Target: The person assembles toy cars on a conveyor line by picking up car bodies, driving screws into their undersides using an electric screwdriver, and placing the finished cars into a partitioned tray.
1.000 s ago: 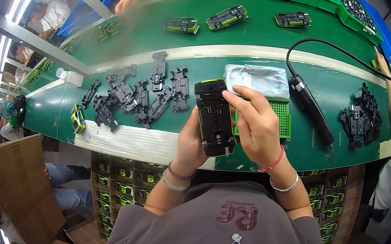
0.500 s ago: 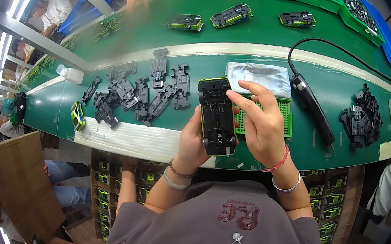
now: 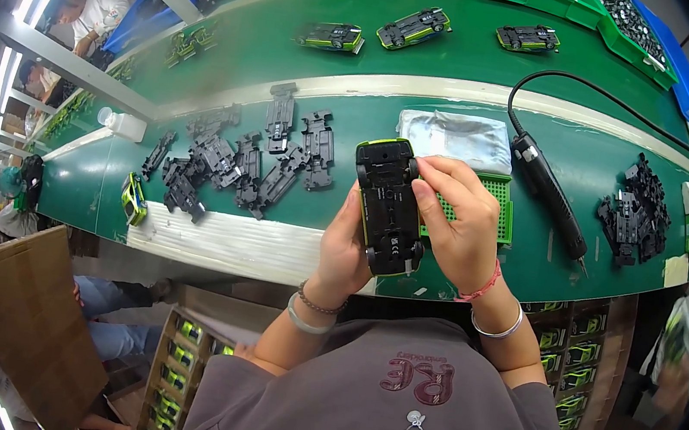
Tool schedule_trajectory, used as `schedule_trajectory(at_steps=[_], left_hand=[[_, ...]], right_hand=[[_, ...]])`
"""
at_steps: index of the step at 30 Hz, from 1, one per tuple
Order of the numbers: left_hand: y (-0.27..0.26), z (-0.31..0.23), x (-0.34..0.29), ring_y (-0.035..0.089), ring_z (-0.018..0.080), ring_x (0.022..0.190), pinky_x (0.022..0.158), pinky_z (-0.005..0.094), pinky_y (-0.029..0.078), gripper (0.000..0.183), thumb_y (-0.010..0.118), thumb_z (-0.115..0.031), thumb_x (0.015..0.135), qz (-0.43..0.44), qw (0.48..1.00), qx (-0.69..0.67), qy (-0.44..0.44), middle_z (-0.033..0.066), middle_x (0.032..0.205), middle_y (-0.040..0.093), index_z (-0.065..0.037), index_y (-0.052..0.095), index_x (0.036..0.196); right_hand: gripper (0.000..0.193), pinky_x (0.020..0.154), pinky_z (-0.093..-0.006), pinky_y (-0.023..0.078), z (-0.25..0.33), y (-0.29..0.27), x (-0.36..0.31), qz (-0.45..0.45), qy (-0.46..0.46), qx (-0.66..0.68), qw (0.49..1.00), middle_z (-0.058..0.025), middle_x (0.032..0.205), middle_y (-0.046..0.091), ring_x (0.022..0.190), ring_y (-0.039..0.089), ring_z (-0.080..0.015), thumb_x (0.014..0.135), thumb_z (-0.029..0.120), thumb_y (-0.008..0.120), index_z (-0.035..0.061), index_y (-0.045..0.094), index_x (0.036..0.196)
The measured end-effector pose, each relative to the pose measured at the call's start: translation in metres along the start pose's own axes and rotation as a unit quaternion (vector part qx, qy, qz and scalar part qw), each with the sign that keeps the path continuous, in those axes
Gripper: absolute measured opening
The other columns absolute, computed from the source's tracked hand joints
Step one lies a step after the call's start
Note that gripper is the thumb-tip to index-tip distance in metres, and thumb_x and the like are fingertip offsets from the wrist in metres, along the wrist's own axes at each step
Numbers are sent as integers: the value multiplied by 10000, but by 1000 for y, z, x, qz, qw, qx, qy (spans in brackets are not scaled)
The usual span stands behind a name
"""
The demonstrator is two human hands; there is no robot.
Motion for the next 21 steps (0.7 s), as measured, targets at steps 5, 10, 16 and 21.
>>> schedule_trajectory(at_steps=[5, 10, 16, 21], left_hand=[[2, 0, -1, 520, 174, 1075, 886, 330, 460, 492, 233, -379, 971, -1, 1000, 11, 2, 92, 1225, 477, -68, 278, 1348], [-3, -1, -3, 521, 181, 1072, 892, 335, 454, 492, 238, -378, 971, 6, 1000, 15, 5, 95, 1225, 476, -64, 276, 1348], [-1, 3, -2, 529, 179, 1052, 869, 334, 467, 484, 243, -367, 973, -2, 1000, 16, -11, 94, 1209, 481, -62, 273, 1348], [1, 2, -1, 530, 174, 1045, 847, 327, 480, 490, 250, -372, 971, 35, 998, 42, 7, 89, 1201, 481, -65, 262, 1352]], right_hand=[[169, 665, -305, 487, 2, -1, -1, -49, -15, 7, 999, -149, 875, 615, 740, 609, -271, 775, 45, 635, -53, 629, 912], [175, 638, -288, 495, -1, -2, 2, -31, -5, 33, 999, -148, 868, 624, 721, 620, -237, 773, 43, 638, -51, 632, 920], [223, 578, -252, 516, -16, 3, 2, -21, 133, 119, 984, -133, 819, 654, 703, 649, -174, 755, 70, 667, -47, 634, 942], [238, 583, -249, 522, -19, 3, 1, -26, 137, 113, 984, -142, 822, 664, 713, 659, -168, 754, 74, 669, -47, 633, 956]])
Point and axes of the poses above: each hand's wrist, its own x-axis towards the middle knuckle, its own y-axis out of the palm, z = x × y, the point moved 7 cm from there along x, towards the middle knuckle
